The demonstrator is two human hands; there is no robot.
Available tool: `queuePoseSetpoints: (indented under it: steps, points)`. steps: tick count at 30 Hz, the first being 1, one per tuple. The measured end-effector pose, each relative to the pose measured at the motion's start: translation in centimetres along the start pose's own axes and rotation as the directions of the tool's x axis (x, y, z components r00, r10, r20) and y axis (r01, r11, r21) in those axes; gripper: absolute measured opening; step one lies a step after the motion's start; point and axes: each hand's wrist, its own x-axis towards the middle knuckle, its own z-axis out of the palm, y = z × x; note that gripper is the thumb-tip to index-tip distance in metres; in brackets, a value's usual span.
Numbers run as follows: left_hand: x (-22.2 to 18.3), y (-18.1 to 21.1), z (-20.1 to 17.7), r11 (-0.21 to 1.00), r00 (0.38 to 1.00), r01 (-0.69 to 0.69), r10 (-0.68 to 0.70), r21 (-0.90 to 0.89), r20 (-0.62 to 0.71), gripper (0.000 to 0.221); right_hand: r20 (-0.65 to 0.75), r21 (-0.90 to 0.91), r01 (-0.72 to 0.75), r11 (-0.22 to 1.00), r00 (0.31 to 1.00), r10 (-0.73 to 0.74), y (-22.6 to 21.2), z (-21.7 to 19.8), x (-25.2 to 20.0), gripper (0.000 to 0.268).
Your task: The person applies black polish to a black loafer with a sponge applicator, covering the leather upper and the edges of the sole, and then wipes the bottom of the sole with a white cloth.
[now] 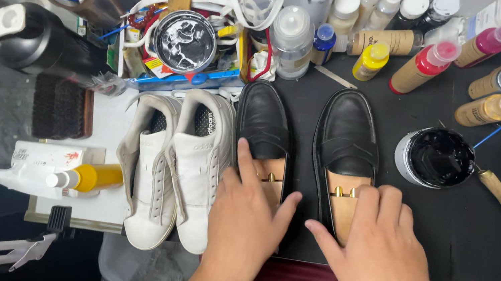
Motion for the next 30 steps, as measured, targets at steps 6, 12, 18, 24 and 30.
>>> queuePoseSetpoints:
  steps: [6,12,18,24,30]
  points:
    - [2.3,1.7,-0.2,0.989,0.996,0.079,-0.082,0.125,0.019,0.133,0.172,-0.091,-0.085,0.992,0.980,0.100,-0.6,0.0,1.8,0.078]
    - [1.9,0.8,-1.3,0.998,0.998,0.059,-0.059,0.029,0.006,0.124,0.218,-0.099,-0.056,0.993,0.973,0.077,-0.2,-0.1,2.0,0.077]
    - [0.7,-2.1,-2.1,0.931,0.999,0.016,-0.005,-0.363,0.033,0.115,0.090,0.095,-0.054,0.994,0.995,0.045,2.1,-0.9,1.2,0.060]
    - [0.0,-6.0,0.1,0.471,0.987,-0.045,0.159,-0.881,0.035,0.109,0.394,0.117,-0.390,0.913,0.862,0.318,6.7,0.7,0.3,0.061]
    - [-0.6,-7.6,1.4,0.303,0.972,-0.030,0.231,-0.953,0.042,0.110,0.024,0.983,-0.004,0.182,0.994,-0.111,12.0,5.4,-0.5,0.072]
